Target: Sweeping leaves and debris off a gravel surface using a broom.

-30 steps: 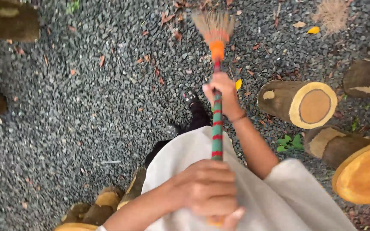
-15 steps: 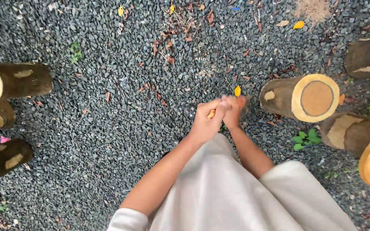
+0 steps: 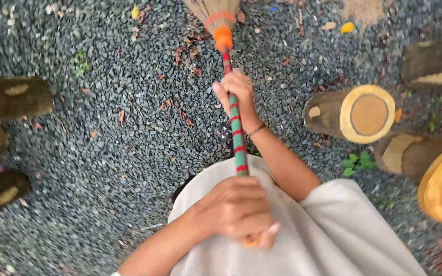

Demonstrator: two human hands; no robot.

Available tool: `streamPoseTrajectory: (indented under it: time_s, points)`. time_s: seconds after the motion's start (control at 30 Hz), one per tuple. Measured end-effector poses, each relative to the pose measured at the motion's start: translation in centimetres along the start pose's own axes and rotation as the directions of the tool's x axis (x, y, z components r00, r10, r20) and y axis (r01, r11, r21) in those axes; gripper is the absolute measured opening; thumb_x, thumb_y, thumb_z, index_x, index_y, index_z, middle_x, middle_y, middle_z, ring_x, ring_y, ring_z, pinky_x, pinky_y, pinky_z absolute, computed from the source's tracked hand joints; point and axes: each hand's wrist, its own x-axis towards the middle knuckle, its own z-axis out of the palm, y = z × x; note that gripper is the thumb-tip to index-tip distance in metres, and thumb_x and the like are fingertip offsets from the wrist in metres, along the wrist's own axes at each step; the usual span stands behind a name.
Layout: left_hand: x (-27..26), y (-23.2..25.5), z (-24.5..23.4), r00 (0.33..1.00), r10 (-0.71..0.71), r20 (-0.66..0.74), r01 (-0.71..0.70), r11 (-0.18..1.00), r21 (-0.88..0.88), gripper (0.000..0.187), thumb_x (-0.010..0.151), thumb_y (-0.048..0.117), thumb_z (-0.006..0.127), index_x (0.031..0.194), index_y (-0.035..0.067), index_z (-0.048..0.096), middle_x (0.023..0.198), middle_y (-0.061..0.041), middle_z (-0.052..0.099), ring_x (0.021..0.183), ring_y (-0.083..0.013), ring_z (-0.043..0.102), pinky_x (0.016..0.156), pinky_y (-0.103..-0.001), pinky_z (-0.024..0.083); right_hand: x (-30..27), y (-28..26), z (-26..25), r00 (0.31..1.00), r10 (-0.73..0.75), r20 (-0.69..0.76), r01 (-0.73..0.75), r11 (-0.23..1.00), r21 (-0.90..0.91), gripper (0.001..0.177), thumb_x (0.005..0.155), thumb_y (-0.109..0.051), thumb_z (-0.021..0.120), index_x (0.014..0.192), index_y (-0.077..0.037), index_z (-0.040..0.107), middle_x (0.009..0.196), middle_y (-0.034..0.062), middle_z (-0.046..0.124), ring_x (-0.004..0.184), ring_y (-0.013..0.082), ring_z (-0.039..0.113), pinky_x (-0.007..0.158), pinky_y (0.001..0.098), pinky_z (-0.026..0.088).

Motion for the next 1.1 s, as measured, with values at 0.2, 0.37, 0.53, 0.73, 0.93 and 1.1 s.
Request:
streamPoseTrajectory:
  time_s: [0.2,0.37,0.53,0.73,0.93,1.1]
  points:
    - [-2.2,6.8,-8.9,0.931,-0.288,-0.224,0.25,0.95,-0.185,0.045,0.094,0.016,0.057,0.053,0.017,0.038,0.049,0.003,0.036,0.037,-0.0161,0.032,0.04,-0.036,0.034,-6.7,-8.7,2.3,0.886,0.061,0.459,-0.184,0.956,0.228,0.045,0.088,-0.01,0.082,0.057,-0.015,0.049,0.062,-0.0009,0.055,0.059,0.0234,0.049,0.075,0.0326,0.043]
    - [-4.8,9.4,-10.5,0.782,-0.394,-0.483,0.431,0.902,-0.039,0.033,0.098,0.011,0.052,0.068,0.005,0.041,0.058,-0.006,0.045,0.04,-0.0195,0.034,0.043,-0.033,0.027,-10.3,-14.8,5.5,0.23,-0.099,0.968,-0.627,0.746,0.225,0.03,0.094,-0.012,0.069,0.073,-0.013,0.046,0.07,-0.0029,0.052,0.064,0.0158,0.048,0.071,0.0305,0.041]
    - [-13.1,2.9,-8.6,0.649,-0.47,-0.598,0.725,0.621,0.299,0.034,0.096,0.022,0.049,0.065,0.016,0.038,0.06,0.002,0.04,0.049,-0.0211,0.038,0.06,-0.038,0.032,-18.1,-11.6,9.9,0.006,-0.287,0.958,-0.674,0.706,0.216,0.031,0.079,-0.005,0.052,0.062,-0.022,0.033,0.06,-0.0122,0.032,0.061,0.0064,0.03,0.088,0.0305,0.033]
    - [-14.8,2.4,-8.7,0.587,-0.495,-0.641,0.698,0.711,0.09,0.038,0.098,0.01,0.047,0.065,0.01,0.028,0.059,-0.004,0.027,0.051,-0.025,0.027,0.055,-0.039,0.021,-15.4,-0.5,14.9,0.07,-0.271,0.96,-0.301,0.912,0.279,0.025,0.074,-0.004,0.054,0.067,-0.026,0.045,0.072,-0.0166,0.05,0.073,0.0066,0.049,0.081,0.0331,0.027]
    - [-15.9,2.2,-7.8,0.654,-0.248,-0.714,0.488,0.86,0.15,0.029,0.083,-0.002,0.044,0.064,0.008,0.024,0.059,-0.006,0.022,0.05,-0.0271,0.02,0.056,-0.039,0.023,-6.1,2.5,17.9,0.266,-0.286,0.92,0.108,0.958,0.266,0.03,0.094,0.004,0.066,0.077,-0.017,0.053,0.084,-0.0062,0.06,0.088,0.021,0.06,0.106,0.0463,0.036]
    - [-14.4,3.2,-7.5,0.692,-0.135,-0.709,0.391,0.896,0.212,0.035,0.097,0.006,0.043,0.065,0.007,0.028,0.059,-0.008,0.026,0.051,-0.029,0.024,0.058,-0.04,0.028,-0.8,-1.5,18.4,0.29,-0.298,0.909,0.111,0.954,0.278,0.039,0.11,-0.007,0.056,0.075,-0.011,0.04,0.072,0.0029,0.041,0.071,0.0256,0.044,0.105,0.0473,0.04]
